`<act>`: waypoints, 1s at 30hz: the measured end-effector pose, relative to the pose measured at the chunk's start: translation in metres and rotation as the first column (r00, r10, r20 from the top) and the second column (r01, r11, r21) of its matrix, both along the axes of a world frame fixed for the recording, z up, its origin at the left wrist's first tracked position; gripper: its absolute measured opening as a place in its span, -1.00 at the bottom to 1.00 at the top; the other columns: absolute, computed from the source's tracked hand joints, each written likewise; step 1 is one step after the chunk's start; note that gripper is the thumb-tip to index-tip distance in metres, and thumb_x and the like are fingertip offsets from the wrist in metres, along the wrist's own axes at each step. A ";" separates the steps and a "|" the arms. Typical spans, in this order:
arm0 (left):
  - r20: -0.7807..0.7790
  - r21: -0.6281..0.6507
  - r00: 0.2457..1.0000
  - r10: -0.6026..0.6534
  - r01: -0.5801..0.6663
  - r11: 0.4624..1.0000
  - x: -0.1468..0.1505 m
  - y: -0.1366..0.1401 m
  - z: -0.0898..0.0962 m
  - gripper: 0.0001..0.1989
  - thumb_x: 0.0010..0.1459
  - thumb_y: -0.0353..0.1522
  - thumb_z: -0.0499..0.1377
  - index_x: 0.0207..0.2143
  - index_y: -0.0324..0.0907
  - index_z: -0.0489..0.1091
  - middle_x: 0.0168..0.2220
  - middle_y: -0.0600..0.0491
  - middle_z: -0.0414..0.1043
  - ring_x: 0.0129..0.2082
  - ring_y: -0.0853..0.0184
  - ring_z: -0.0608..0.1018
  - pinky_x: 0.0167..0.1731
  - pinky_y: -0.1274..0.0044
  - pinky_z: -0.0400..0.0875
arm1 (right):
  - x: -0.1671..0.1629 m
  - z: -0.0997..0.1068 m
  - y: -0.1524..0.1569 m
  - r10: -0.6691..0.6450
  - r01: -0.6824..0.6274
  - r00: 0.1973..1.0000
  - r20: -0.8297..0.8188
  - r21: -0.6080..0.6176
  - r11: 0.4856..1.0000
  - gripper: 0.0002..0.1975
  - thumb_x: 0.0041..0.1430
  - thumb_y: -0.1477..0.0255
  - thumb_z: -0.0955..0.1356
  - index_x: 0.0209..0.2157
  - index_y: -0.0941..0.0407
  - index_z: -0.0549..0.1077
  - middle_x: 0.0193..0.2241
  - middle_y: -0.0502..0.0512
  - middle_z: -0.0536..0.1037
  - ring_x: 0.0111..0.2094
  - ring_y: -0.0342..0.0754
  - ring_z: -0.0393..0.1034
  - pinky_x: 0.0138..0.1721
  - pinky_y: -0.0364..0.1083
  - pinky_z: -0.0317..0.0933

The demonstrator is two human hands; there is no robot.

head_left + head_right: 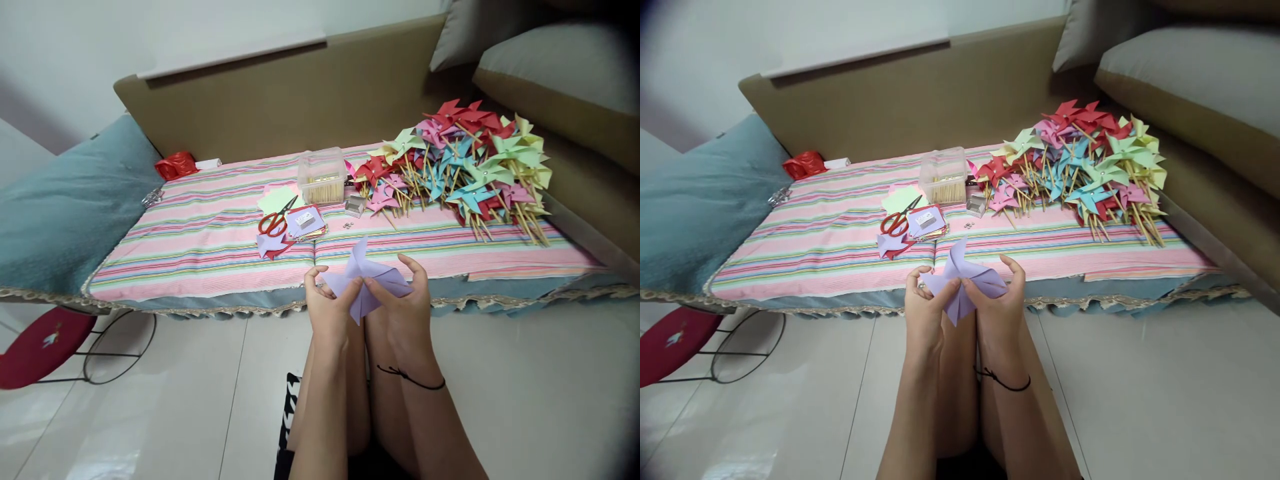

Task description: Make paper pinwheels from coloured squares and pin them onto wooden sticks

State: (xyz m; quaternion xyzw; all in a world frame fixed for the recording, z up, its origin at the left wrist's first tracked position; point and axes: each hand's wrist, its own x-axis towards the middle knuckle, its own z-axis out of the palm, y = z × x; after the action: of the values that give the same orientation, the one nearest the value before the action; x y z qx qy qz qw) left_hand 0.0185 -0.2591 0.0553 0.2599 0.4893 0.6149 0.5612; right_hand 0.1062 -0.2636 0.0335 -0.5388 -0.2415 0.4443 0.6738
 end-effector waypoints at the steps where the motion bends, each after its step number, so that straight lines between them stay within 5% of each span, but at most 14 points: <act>1: -0.017 -0.006 1.000 -0.026 0.025 1.000 -0.003 0.000 0.000 -0.38 -0.22 -0.41 0.40 -0.16 -0.10 0.12 -0.59 0.27 0.40 -0.61 0.47 0.46 -0.47 0.62 0.33 | 0.001 0.000 0.000 0.001 -0.001 1.000 -0.013 0.002 1.000 -0.18 -0.32 0.35 0.59 0.02 0.02 0.25 -0.45 -0.07 0.48 -0.46 -0.08 0.40 -0.36 -0.07 0.35; 5: -0.130 -0.012 0.965 -0.228 0.229 0.973 -0.022 0.002 -0.001 -0.41 -0.12 -0.35 0.37 -0.07 -0.12 0.16 -0.51 0.18 0.48 -0.54 0.46 0.48 -0.43 0.61 0.32 | 0.012 -0.002 0.002 0.049 -0.050 0.998 -0.038 -0.024 0.998 -0.15 -0.37 0.36 0.60 0.02 0.05 0.24 -0.53 -0.12 0.47 -0.51 -0.09 0.37 -0.39 -0.08 0.32; 10: -0.252 -0.018 0.875 -0.414 0.423 0.906 -0.040 0.001 0.000 -0.36 -0.08 -0.37 0.35 0.03 -0.12 0.12 -0.45 0.14 0.49 -0.48 0.43 0.50 -0.43 0.60 0.30 | 0.023 -0.012 0.000 0.264 -0.259 0.961 0.076 -0.065 0.964 -0.18 -0.37 0.33 0.60 0.00 0.04 0.29 -0.47 -0.08 0.48 -0.47 -0.05 0.38 -0.40 -0.08 0.29; 16: -0.241 -0.034 0.893 -0.380 0.384 0.923 -0.040 0.000 -0.002 -0.36 -0.13 -0.37 0.37 -0.03 -0.10 0.13 -0.61 0.27 0.38 -0.67 0.51 0.37 -0.60 0.67 0.16 | 0.020 -0.014 -0.002 0.355 -0.346 0.927 0.122 -0.088 0.934 -0.20 -0.35 0.30 0.59 0.00 0.00 0.29 -0.46 -0.07 0.52 -0.48 -0.05 0.40 -0.43 -0.08 0.27; 30: -0.217 -0.113 0.922 -0.321 0.303 0.946 -0.040 0.001 -0.005 -0.21 -0.23 -0.34 0.43 0.03 -0.16 0.11 -0.58 0.15 0.49 -0.62 0.41 0.49 -0.51 0.61 0.32 | 0.015 -0.002 -0.005 0.316 -0.316 0.949 0.008 -0.005 0.949 -0.18 -0.23 0.33 0.57 0.07 0.00 0.18 -0.48 -0.09 0.54 -0.47 -0.03 0.44 -0.40 -0.06 0.33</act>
State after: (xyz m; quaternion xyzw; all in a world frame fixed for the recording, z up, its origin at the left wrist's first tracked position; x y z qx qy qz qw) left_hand -0.0217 -0.2582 0.0502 0.3826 0.5273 0.4637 0.6004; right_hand 0.1212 -0.2686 0.0314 -0.4963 -0.3267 0.5445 0.5920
